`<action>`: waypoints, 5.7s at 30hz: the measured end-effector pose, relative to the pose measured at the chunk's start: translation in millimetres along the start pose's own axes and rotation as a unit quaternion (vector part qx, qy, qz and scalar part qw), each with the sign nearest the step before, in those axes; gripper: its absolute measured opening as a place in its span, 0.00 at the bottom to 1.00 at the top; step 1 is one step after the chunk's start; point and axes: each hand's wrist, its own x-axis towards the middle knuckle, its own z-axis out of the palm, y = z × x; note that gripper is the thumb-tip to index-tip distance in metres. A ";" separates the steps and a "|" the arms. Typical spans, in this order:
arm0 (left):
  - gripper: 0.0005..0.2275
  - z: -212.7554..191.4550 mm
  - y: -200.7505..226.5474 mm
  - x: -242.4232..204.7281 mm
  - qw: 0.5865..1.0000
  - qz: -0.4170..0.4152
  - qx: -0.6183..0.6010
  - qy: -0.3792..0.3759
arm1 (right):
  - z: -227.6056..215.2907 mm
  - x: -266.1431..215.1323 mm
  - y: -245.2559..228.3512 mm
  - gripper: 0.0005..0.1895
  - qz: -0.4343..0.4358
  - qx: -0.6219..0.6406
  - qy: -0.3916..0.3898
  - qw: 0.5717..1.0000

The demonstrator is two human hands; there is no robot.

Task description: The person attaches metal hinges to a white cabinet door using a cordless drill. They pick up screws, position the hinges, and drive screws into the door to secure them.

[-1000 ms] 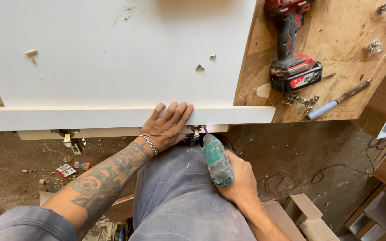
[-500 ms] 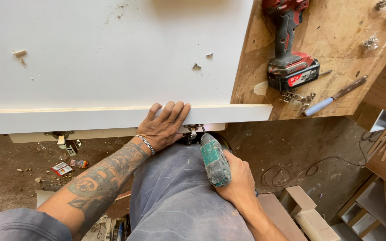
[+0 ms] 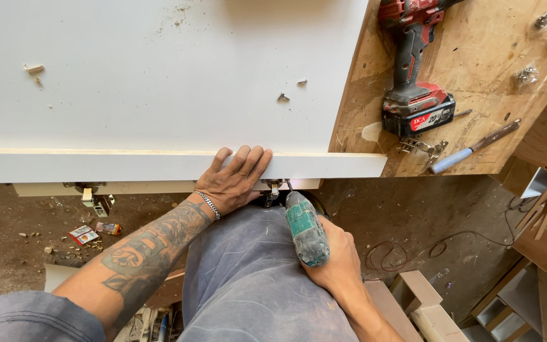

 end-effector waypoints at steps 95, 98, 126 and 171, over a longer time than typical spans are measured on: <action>0.10 -1.6 67.0 42.0 0.984 0.085 -0.047 0.152 | 115.3 -43.2 166.6 0.14 -0.016 0.232 0.067 0.970; 0.12 3.5 70.4 44.4 0.984 0.083 -0.062 0.145 | 116.2 -42.3 167.2 0.18 -0.022 0.225 0.072 0.972; 0.07 -76.3 105.0 -9.7 0.478 -0.344 -0.799 -0.124 | 94.2 -25.2 154.0 0.19 -0.315 0.404 0.126 0.849; 0.09 -14.6 102.3 69.0 0.103 -0.713 -0.677 -0.149 | -1.9 13.1 52.0 0.19 -0.172 -0.003 -0.012 0.985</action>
